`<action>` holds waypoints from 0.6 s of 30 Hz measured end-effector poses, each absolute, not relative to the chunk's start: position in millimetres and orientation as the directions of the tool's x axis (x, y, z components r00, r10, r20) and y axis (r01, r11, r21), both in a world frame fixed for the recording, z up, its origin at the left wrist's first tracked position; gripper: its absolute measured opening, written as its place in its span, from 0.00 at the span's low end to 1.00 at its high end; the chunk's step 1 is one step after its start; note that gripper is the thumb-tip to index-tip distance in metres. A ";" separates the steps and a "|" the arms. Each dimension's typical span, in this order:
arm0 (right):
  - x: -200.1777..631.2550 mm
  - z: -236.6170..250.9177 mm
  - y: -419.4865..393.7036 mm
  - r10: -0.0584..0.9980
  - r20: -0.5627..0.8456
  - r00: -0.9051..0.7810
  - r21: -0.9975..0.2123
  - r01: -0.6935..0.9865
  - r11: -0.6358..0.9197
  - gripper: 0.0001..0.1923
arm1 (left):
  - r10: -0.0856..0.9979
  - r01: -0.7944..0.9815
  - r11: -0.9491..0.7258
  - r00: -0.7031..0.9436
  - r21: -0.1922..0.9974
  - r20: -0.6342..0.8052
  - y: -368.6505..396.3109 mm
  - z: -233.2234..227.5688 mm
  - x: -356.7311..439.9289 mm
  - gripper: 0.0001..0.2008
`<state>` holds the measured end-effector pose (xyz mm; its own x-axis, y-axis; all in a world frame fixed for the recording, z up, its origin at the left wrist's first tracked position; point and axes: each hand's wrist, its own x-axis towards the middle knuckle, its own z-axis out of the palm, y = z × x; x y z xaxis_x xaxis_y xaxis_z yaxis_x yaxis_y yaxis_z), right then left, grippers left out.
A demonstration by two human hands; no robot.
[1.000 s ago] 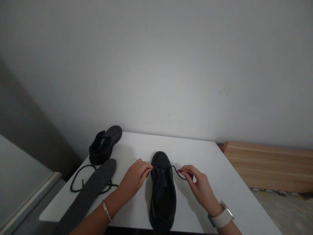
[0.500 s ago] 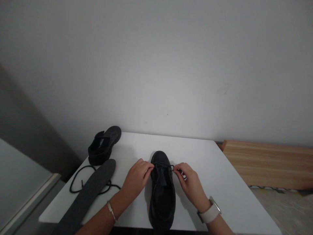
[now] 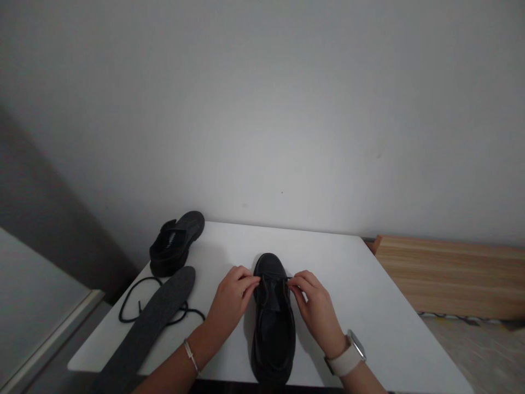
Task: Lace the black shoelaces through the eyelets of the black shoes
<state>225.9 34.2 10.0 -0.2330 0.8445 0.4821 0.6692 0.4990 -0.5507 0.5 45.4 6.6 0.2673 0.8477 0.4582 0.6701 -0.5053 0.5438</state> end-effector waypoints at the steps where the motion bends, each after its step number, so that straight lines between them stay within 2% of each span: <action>1: 226.1 10.6 33.8 0.843 0.484 -0.234 -0.545 0.673 0.500 0.10 | 0.852 0.665 -0.501 0.266 0.554 0.451 45.4 6.2 0.5 0.09; 5: 227.5 14.7 31.5 0.845 0.481 -0.234 -0.537 0.683 0.495 0.10 | 0.866 0.640 -0.487 0.261 0.595 0.428 44.4 9.2 2.2 0.10; 10: 225.3 18.2 28.1 0.873 0.434 -0.222 -0.583 0.670 0.460 0.11 | 0.875 0.614 -0.478 0.265 0.629 0.406 41.3 20.7 7.0 0.12; 15: 219.7 23.3 19.6 0.880 0.428 -0.208 -0.600 0.662 0.448 0.13 | 0.897 0.607 -0.442 0.276 0.661 0.346 31.9 35.2 13.0 0.08; 18: 214.4 32.5 11.2 0.904 0.368 -0.218 -0.607 0.681 0.411 0.15 | 0.892 0.640 -0.451 0.342 0.622 0.294 25.9 42.3 19.6 0.13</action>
